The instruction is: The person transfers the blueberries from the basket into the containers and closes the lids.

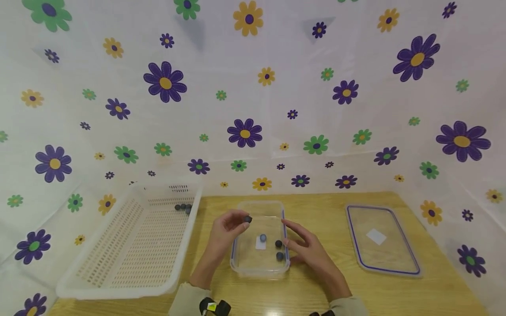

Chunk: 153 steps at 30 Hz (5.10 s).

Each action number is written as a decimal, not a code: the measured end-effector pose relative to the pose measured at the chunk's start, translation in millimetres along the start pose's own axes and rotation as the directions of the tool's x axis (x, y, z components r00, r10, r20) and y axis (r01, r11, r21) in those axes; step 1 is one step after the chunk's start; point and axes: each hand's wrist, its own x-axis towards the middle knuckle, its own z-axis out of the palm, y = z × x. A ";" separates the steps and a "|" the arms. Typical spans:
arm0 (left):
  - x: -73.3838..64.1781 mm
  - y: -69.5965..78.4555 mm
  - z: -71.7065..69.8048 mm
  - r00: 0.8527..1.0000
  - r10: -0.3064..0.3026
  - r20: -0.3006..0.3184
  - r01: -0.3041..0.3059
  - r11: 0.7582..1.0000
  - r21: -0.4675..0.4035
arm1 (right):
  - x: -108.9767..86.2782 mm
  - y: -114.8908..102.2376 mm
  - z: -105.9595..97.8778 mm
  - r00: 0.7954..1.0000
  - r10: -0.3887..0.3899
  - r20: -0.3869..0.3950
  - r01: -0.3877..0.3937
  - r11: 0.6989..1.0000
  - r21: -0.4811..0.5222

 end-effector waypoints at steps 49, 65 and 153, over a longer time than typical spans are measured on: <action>18.1 127.7 -130.9 0.995 0.076 0.066 -0.093 0.948 0.303 | 2.7 -1.1 0.0 1.000 0.004 0.022 -0.004 1.000 -0.020; 51.8 59.4 -194.6 0.993 -0.045 -0.105 0.086 0.899 0.429 | 1.0 2.8 0.1 1.000 -0.006 0.001 0.006 1.000 -0.015; 3.8 28.8 -2.0 0.990 -0.071 -0.121 0.052 0.987 -0.154 | -3.7 -2.8 -1.8 0.999 0.022 0.032 -0.020 0.999 -0.042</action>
